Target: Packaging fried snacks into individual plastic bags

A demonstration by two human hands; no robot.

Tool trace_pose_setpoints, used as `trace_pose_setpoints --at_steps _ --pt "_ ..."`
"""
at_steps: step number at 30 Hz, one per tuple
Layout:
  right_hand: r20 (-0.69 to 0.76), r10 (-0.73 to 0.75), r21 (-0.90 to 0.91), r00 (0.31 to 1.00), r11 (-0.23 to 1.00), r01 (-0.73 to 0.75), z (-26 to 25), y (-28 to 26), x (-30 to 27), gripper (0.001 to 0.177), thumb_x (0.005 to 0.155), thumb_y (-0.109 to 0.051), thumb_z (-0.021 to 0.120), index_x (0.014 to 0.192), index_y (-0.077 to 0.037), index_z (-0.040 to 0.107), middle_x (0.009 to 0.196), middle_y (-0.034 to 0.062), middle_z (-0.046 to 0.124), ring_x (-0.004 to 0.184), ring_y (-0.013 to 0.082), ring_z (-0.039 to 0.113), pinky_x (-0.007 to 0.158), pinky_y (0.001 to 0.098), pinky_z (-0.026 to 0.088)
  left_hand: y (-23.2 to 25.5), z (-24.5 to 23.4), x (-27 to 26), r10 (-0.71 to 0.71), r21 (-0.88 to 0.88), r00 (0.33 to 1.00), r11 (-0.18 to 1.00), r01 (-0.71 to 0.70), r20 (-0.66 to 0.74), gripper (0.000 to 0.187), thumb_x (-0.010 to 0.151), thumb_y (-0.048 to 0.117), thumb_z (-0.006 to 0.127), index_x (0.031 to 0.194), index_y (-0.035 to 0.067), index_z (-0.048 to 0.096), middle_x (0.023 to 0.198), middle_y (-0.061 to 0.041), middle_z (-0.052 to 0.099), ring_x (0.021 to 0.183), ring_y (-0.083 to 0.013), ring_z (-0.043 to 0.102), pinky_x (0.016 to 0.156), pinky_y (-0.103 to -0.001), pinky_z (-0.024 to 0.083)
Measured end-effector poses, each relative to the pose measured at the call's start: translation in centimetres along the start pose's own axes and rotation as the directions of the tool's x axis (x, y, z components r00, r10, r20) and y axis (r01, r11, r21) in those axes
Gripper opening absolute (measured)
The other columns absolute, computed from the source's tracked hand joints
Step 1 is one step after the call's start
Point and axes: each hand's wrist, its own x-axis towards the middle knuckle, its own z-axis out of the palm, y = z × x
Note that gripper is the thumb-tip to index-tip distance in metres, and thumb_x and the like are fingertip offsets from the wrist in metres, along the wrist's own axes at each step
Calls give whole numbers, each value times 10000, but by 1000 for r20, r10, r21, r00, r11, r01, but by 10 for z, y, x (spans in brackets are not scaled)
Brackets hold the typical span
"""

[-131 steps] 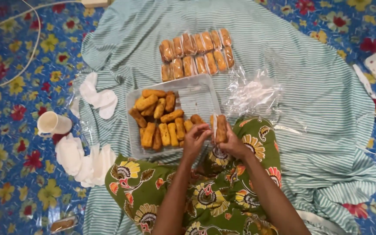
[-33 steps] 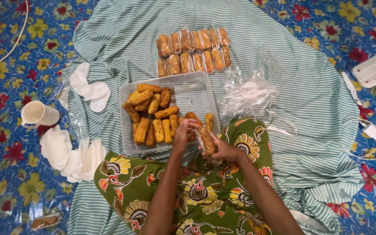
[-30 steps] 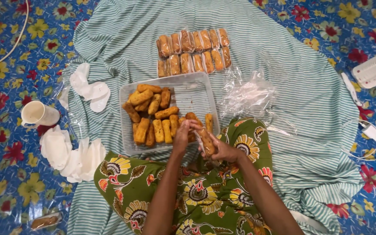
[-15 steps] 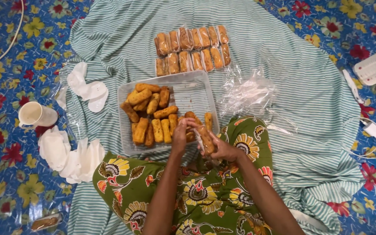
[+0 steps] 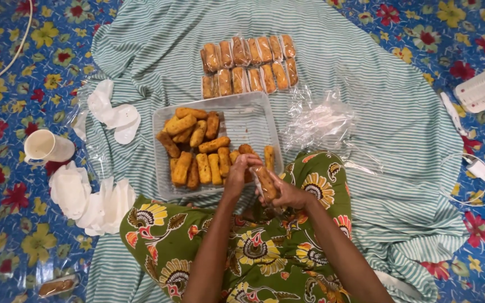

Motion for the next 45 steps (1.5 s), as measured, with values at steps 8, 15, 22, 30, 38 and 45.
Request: trace_pose_setpoints --at_steps 8,15,22,30,38,45 --pt "7 -9 -4 1000 1000 9 5 -12 4 1238 765 206 718 1601 -329 -22 1333 307 521 1050 412 693 884 557 624 -25 -10 10 -74 -159 989 986 52 -131 621 1101 515 330 1007 70 752 1287 -119 620 1068 -261 623 891 -352 562" --pt "15 6 -15 1000 1000 -6 6 -11 2 1224 755 216 710 1611 -302 3 1288 309 549 1034 417 698 874 562 622 -23 -6 7 -25 -6 998 1000 24 -56 668 1103 496 281 988 92 800 1259 -127 655 1177 -291 581 1060 -380 440" --pt "31 -14 5 999 1000 14 -7 2 2 1214 767 189 740 1607 -306 16 1294 313 552 1028 414 700 873 563 624 -8 -2 3 -15 -29 1000 999 14 -21 647 1096 484 273 1091 93 789 1269 -112 613 1170 -249 531 1079 -360 385" --pt "-3 -10 21 1000 1000 11 0 -4 6 1207 767 182 734 1601 -314 17 1315 296 531 1048 392 698 885 542 634 -25 -9 13 -167 -181 979 973 144 -114 609 1090 541 325 1048 93 736 1279 -89 629 999 -219 659 833 -299 583" --pt "-9 1 18 1000 1000 0 9 -15 4 1224 740 209 722 1607 -304 28 1287 284 546 1030 391 695 880 549 625 -10 -5 6 -60 -24 996 998 58 -59 665 1095 509 281 1020 88 791 1277 -138 651 1141 -301 609 1013 -394 484" --pt "16 -12 17 1000 1000 12 -6 2 2 1224 743 191 738 1607 -307 29 1292 281 545 1030 388 695 872 551 630 8 0 -2 21 12 1000 1000 -21 -5 659 1104 475 260 1141 73 781 1310 -172 605 1229 -327 525 1116 -421 364"
